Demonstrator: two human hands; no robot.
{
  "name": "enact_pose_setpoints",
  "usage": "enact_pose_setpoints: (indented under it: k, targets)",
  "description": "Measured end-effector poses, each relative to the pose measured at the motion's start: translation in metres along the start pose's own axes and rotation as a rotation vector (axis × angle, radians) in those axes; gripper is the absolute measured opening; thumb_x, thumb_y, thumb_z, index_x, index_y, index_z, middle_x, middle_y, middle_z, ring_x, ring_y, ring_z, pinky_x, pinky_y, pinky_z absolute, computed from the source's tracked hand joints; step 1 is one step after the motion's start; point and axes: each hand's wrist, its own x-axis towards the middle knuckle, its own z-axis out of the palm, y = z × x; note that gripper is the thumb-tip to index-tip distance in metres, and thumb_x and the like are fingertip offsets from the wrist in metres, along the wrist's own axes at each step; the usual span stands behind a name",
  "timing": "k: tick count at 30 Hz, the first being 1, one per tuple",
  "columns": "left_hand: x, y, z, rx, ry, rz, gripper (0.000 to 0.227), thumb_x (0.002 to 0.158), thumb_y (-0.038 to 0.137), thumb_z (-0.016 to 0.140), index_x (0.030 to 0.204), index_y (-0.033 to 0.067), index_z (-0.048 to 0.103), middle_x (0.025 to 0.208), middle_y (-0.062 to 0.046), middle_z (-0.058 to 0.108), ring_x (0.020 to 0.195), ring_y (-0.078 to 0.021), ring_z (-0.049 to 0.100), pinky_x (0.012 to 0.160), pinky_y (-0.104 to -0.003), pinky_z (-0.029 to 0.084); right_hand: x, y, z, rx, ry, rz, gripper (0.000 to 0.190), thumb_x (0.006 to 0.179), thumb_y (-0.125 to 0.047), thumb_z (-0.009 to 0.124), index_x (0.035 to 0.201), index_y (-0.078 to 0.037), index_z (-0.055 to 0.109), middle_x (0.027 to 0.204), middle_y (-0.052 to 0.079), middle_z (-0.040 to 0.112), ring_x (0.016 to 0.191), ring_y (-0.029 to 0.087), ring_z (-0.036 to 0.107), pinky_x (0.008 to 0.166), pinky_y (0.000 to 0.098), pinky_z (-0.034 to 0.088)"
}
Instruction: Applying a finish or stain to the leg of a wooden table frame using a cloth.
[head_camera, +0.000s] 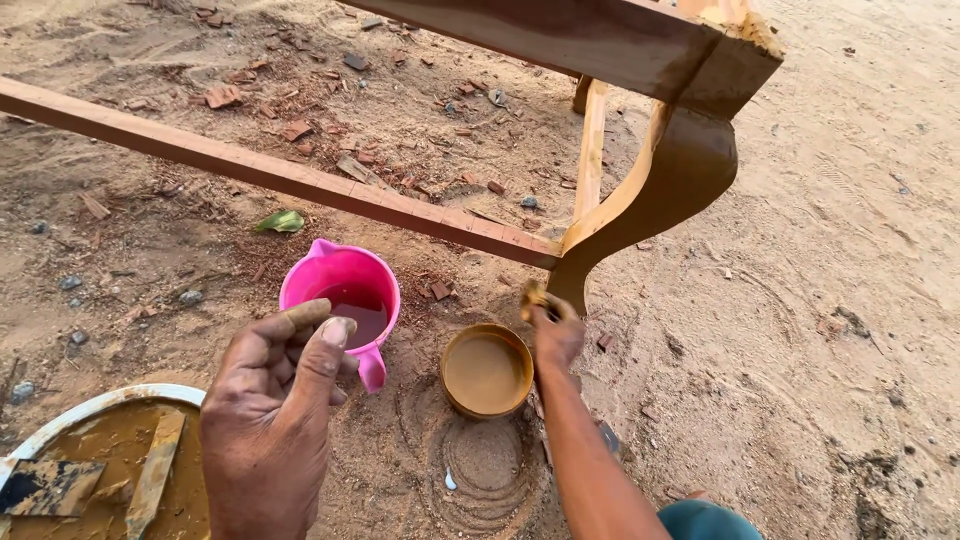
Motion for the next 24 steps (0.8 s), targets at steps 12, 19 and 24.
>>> enact_pose_setpoints:
  k: [12, 19, 24]
  targets:
    - [-0.001, 0.002, 0.003, 0.018, -0.013, -0.027, 0.030, 0.092, 0.017, 0.069, 0.116, -0.0007, 0.067, 0.088, -0.007, 0.074, 0.073, -0.0083, 0.069, 0.058, -0.021, 0.058, 0.019, -0.019, -0.029, 0.997, 0.165, 0.614, 0.035, 0.088, 0.009, 0.070, 0.120, 0.007, 0.054, 0.113, 0.028, 0.067, 0.091, 0.037, 0.077, 0.074, 0.0384, 0.066]
    - [0.003, -0.009, 0.004, -0.029, -0.010, -0.006, 0.032, 0.092, 0.016, 0.071, 0.117, -0.0020, 0.067, 0.086, -0.009, 0.073, 0.073, -0.0098, 0.068, 0.058, -0.022, 0.055, 0.035, -0.044, -0.003, 1.168, 0.050, 0.649, 0.025, 0.094, 0.003, 0.066, 0.117, 0.009, 0.060, 0.114, 0.027, 0.069, 0.086, 0.033, 0.076, 0.074, 0.0377, 0.066]
    - [0.000, 0.004, 0.002, 0.044, -0.015, -0.056, 0.030, 0.091, 0.017, 0.069, 0.116, -0.0003, 0.068, 0.085, -0.008, 0.073, 0.071, -0.0108, 0.069, 0.057, -0.024, 0.058, 0.013, -0.099, -0.038, 1.327, -0.048, 0.610, 0.023, 0.094, -0.003, 0.066, 0.115, 0.003, 0.068, 0.112, 0.020, 0.072, 0.090, 0.025, 0.076, 0.076, 0.0286, 0.069]
